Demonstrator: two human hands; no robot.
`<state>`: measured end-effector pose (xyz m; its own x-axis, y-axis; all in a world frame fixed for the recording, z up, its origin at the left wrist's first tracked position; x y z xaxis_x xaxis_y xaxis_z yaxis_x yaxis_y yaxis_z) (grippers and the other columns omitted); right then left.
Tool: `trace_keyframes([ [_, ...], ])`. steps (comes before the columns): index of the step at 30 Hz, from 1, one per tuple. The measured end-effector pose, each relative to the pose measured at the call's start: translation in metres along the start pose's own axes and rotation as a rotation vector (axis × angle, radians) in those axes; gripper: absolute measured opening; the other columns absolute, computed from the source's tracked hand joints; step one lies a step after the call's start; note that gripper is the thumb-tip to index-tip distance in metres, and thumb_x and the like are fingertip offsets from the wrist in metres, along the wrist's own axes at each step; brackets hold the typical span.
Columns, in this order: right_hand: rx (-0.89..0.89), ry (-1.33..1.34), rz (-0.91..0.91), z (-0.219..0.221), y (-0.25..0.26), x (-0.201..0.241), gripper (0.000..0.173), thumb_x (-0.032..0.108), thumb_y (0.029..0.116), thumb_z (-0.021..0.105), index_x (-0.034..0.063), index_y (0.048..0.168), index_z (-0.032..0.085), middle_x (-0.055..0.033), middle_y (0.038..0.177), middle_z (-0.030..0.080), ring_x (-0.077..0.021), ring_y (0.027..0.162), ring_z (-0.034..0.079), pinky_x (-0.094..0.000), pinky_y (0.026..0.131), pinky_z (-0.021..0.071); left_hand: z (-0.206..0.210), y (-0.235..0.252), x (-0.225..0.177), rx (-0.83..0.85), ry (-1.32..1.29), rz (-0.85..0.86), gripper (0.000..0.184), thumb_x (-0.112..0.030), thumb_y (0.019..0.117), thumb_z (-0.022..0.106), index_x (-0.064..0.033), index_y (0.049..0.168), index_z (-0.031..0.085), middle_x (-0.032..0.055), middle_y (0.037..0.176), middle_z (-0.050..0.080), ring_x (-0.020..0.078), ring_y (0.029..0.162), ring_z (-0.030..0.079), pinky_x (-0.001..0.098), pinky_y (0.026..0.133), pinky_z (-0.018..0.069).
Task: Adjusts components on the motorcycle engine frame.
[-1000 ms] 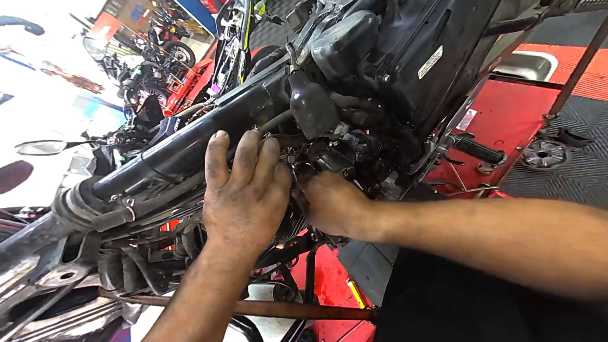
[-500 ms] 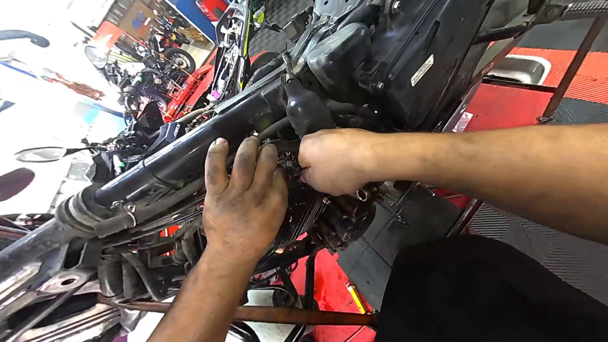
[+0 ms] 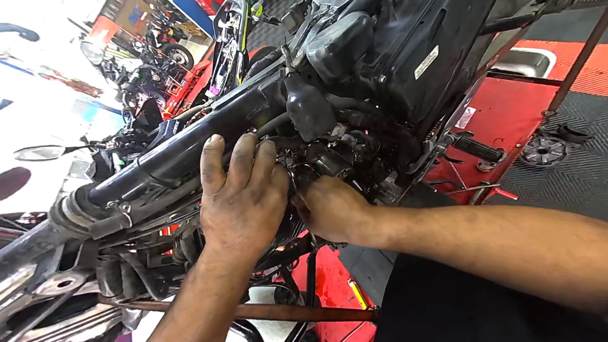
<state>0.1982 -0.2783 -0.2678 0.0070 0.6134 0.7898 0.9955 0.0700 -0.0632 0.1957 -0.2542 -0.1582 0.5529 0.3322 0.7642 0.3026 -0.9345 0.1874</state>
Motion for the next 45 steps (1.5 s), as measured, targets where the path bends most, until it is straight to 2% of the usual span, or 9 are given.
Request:
trace_keyframes([
  [4, 0.072, -0.08, -0.002, -0.011, -0.024, -0.007, 0.03, 0.038, 0.1039, 0.051, 0.0163, 0.088, 0.065, -0.0012, 0.073, 0.061, -0.0201, 0.071, 0.065, -0.044, 0.058, 0.0525, 0.0, 0.0, 0.0, -0.011, 0.013, -0.004, 0.016, -0.012, 0.0985, 0.059, -0.012, 0.097, 0.074, 0.0082, 0.128, 0.067, 0.0329, 0.135, 0.053, 0.0622, 0.12, 0.0256],
  [8, 0.026, -0.113, -0.049, -0.057, -0.014, 0.001, 0.034, 0.034, 0.1029, 0.05, 0.0177, 0.073, 0.057, -0.0002, 0.064, 0.055, -0.0189, 0.061, 0.059, -0.0434, 0.05, 0.0457, 0.0, -0.001, 0.001, -0.017, 0.001, -0.006, 0.018, -0.011, 0.0994, 0.056, -0.0109, 0.099, 0.075, 0.0087, 0.129, 0.067, 0.0328, 0.136, 0.052, 0.0612, 0.122, 0.0242],
  [13, 0.135, -0.221, -0.069, -0.083, 0.003, 0.018, 0.031, 0.027, 0.1007, 0.055, 0.0164, 0.071, 0.057, -0.0008, 0.066, 0.054, -0.018, 0.059, 0.055, -0.0424, 0.049, 0.0426, 0.001, 0.0, 0.001, -0.03, -0.001, -0.003, 0.019, -0.008, 0.0978, 0.055, -0.0087, 0.097, 0.074, 0.0093, 0.129, 0.067, 0.0329, 0.136, 0.053, 0.0615, 0.121, 0.0246],
  [20, -0.004, -0.168, -0.03, -0.055, -0.002, 0.019, 0.02, 0.026, 0.0948, 0.063, 0.0138, 0.079, 0.062, -0.0043, 0.074, 0.061, -0.0239, 0.07, 0.065, -0.0469, 0.055, 0.0517, 0.002, 0.001, 0.002, -0.015, -0.011, -0.013, 0.02, -0.009, 0.0985, 0.055, -0.0105, 0.098, 0.075, 0.0082, 0.129, 0.068, 0.033, 0.136, 0.053, 0.0616, 0.121, 0.025],
  [26, -0.114, 0.077, -0.005, -0.009, 0.001, -0.001, 0.021, 0.031, 0.103, 0.057, 0.0137, 0.098, 0.068, -0.0038, 0.081, 0.066, -0.0204, 0.076, 0.068, -0.0426, 0.063, 0.0564, 0.001, 0.002, 0.001, -0.003, 0.003, -0.009, 0.016, -0.011, 0.0976, 0.059, -0.0108, 0.095, 0.075, 0.0087, 0.129, 0.068, 0.0327, 0.137, 0.052, 0.0616, 0.121, 0.024],
  [30, -0.026, -0.062, -0.039, -0.018, -0.018, -0.006, 0.027, 0.036, 0.1043, 0.051, 0.015, 0.096, 0.066, -0.0032, 0.077, 0.064, -0.0218, 0.075, 0.068, -0.045, 0.062, 0.055, 0.001, 0.001, 0.002, -0.014, 0.007, -0.013, 0.016, -0.012, 0.0977, 0.059, -0.0112, 0.094, 0.075, 0.0083, 0.128, 0.068, 0.0329, 0.136, 0.053, 0.062, 0.121, 0.025],
  [37, 0.107, -0.241, -0.083, -0.076, 0.004, 0.017, 0.031, 0.029, 0.102, 0.054, 0.0159, 0.075, 0.059, -0.002, 0.07, 0.056, -0.0204, 0.064, 0.059, -0.0448, 0.052, 0.046, 0.002, 0.0, 0.001, -0.016, 0.005, -0.016, 0.019, -0.008, 0.097, 0.056, -0.0111, 0.095, 0.075, 0.0067, 0.129, 0.068, 0.0313, 0.137, 0.052, 0.06, 0.122, 0.0239],
  [41, 0.193, -0.328, -0.058, -0.085, 0.01, 0.035, 0.022, 0.02, 0.0969, 0.06, 0.0136, 0.076, 0.059, -0.0029, 0.068, 0.055, -0.0196, 0.06, 0.056, -0.0435, 0.05, 0.0437, 0.002, -0.001, 0.003, -0.034, 0.0, -0.033, 0.024, -0.007, 0.1006, 0.05, -0.0067, 0.098, 0.074, 0.0073, 0.129, 0.068, 0.031, 0.136, 0.053, 0.0603, 0.122, 0.0252],
  [45, 0.095, -0.324, -0.033, -0.075, 0.001, 0.032, 0.017, 0.024, 0.0925, 0.064, 0.0146, 0.079, 0.059, -0.0045, 0.074, 0.059, -0.0245, 0.068, 0.062, -0.0488, 0.052, 0.0489, 0.001, 0.001, 0.004, -0.021, -0.007, -0.037, 0.023, -0.008, 0.1005, 0.051, -0.0085, 0.099, 0.074, 0.0065, 0.129, 0.068, 0.0302, 0.137, 0.052, 0.0606, 0.122, 0.024],
])
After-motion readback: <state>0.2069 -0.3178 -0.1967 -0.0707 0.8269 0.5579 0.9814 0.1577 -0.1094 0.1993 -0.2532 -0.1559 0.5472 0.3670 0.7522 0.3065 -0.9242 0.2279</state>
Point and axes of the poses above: each hand's wrist, its own y-axis towards the middle knuckle, its own z-axis out of the palm, x = y × z, the point moved 10 cm from there along y, towards the middle knuckle
